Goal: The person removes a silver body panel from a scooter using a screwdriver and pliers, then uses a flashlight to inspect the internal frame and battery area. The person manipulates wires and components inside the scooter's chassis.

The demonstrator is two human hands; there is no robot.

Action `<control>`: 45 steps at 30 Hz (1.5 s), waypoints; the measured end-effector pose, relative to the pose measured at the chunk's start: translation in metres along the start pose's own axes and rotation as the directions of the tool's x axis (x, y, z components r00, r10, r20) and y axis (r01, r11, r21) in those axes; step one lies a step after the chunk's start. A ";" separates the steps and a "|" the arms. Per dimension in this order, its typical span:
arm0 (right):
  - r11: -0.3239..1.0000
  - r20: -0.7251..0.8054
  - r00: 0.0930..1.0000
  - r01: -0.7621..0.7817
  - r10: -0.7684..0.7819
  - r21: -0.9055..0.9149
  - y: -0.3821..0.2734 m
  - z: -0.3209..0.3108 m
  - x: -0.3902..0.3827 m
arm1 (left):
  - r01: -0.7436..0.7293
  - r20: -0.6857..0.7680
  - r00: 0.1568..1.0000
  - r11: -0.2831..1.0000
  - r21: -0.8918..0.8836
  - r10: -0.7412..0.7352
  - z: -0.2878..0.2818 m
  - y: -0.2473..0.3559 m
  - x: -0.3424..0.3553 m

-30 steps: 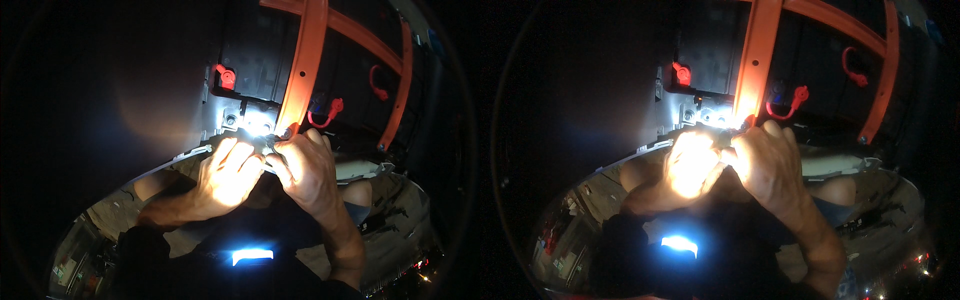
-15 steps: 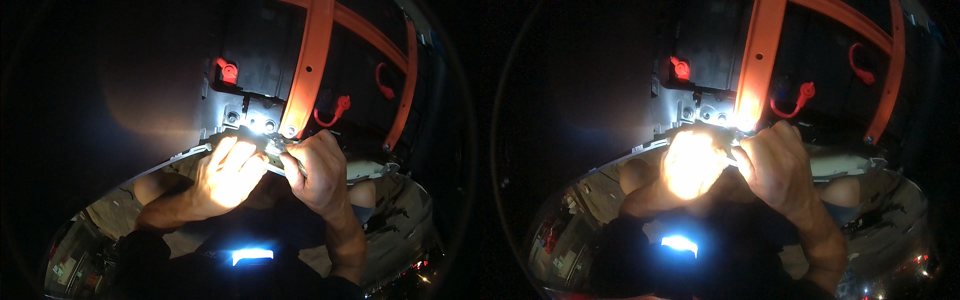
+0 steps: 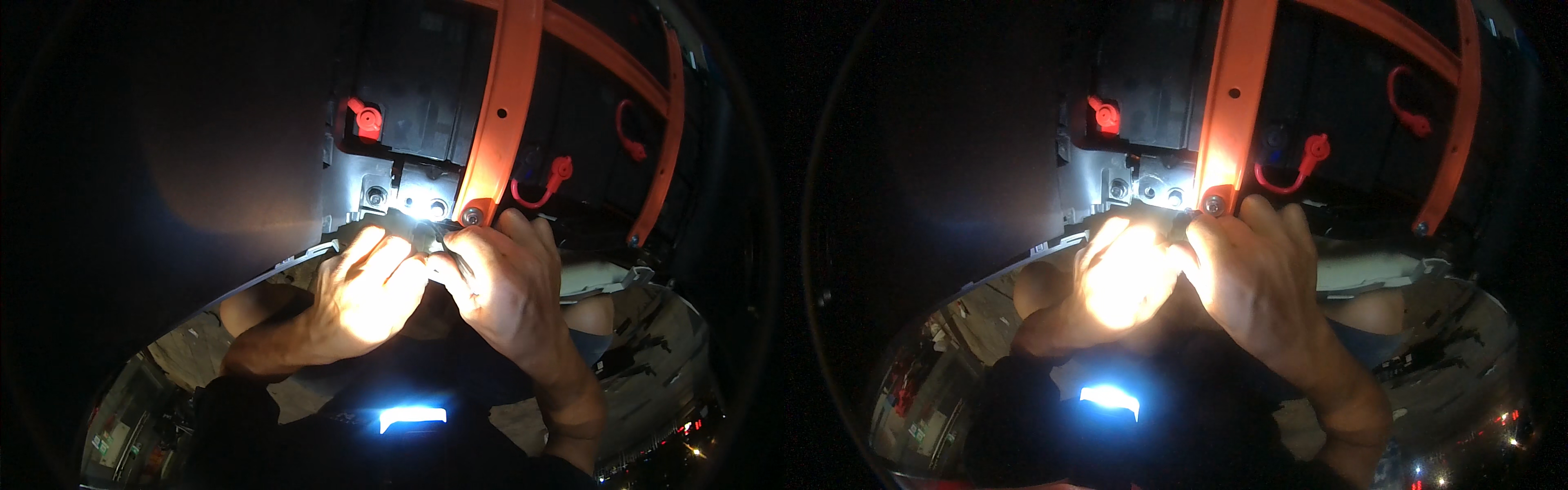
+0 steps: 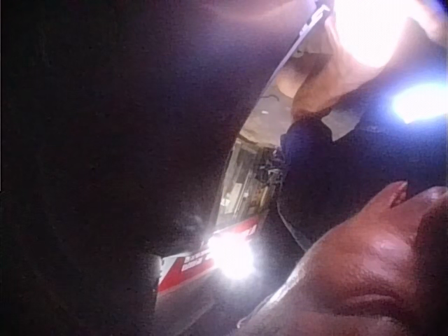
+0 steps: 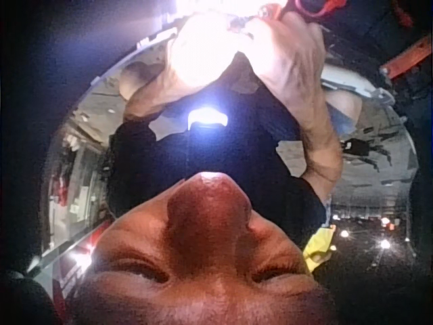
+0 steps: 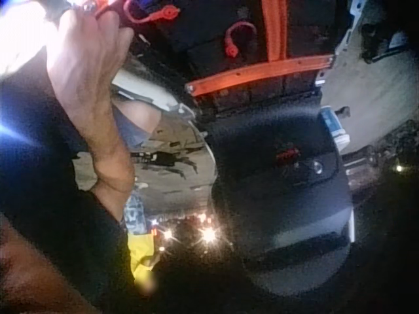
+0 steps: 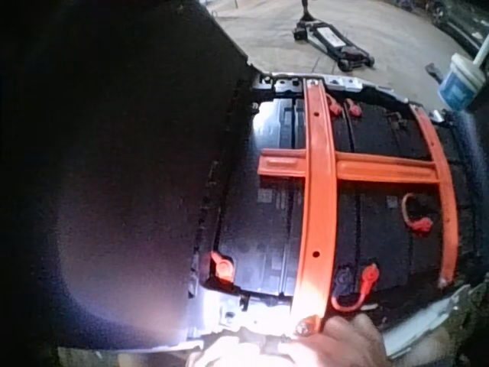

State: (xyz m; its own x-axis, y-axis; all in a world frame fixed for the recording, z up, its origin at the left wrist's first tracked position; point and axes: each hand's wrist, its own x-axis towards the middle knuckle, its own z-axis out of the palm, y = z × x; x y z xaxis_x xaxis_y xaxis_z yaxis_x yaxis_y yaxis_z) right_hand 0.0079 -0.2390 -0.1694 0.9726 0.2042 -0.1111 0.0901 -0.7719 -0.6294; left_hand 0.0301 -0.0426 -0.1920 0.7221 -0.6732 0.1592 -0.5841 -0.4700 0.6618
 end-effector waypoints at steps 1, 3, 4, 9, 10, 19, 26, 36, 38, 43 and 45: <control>1.000 -0.003 1.000 -0.006 0.006 -0.013 -0.001 0.000 0.001 | -0.006 0.003 1.000 1.000 0.004 0.006 -0.001 0.000 0.000; 1.000 0.012 0.999 -0.029 0.030 -0.007 -0.002 0.001 0.003 | -0.044 -0.020 0.999 0.999 0.028 0.044 -0.001 -0.001 0.002; 1.000 0.002 1.000 -0.012 0.012 -0.011 -0.001 0.001 0.003 | -0.049 -0.047 0.998 0.999 0.021 0.050 0.000 0.000 0.002; 1.000 -0.020 1.000 0.003 -0.004 -0.031 0.000 0.000 0.003 | -0.024 0.003 1.000 1.000 -0.013 0.024 -0.001 0.008 -0.001; 1.000 -0.014 1.000 0.001 -0.001 -0.030 0.001 0.000 0.002 | -0.020 -0.005 1.000 1.000 -0.009 0.019 -0.001 0.009 -0.002; 0.988 -0.113 0.982 0.151 -0.150 0.001 0.015 0.002 0.000 | -0.050 -0.063 0.997 0.999 0.017 0.051 0.001 0.005 -0.005; 0.961 -0.179 0.972 0.188 -0.152 0.202 0.014 -0.015 -0.005 | -0.056 -0.097 0.994 0.998 0.022 0.058 0.003 0.003 -0.005; 0.974 -0.175 0.968 0.199 -0.179 0.106 0.016 -0.003 -0.004 | 0.069 -0.003 0.998 0.993 -0.100 -0.070 -0.002 0.008 -0.004; 0.975 -0.174 0.967 0.202 -0.184 0.094 0.014 -0.003 -0.005 | -0.015 -0.052 0.999 1.000 -0.014 0.015 0.000 0.007 -0.005; 0.981 -0.170 0.970 0.185 -0.171 0.066 0.013 0.000 -0.004 | 0.148 0.026 0.989 0.974 -0.173 -0.146 0.000 0.009 -0.009; 0.980 -0.166 0.970 0.192 -0.180 0.059 0.014 0.001 -0.002 | 0.141 0.018 0.990 0.981 -0.135 -0.140 -0.001 0.009 -0.009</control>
State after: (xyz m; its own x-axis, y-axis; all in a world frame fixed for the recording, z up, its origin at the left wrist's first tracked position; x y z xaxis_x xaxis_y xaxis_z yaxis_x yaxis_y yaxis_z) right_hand 0.0068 -0.2500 -0.1788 0.9624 0.2369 0.1327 0.2619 -0.6815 -0.6833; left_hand 0.0187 -0.0400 -0.1868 0.7901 -0.6108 0.0521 -0.4208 -0.4786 0.7706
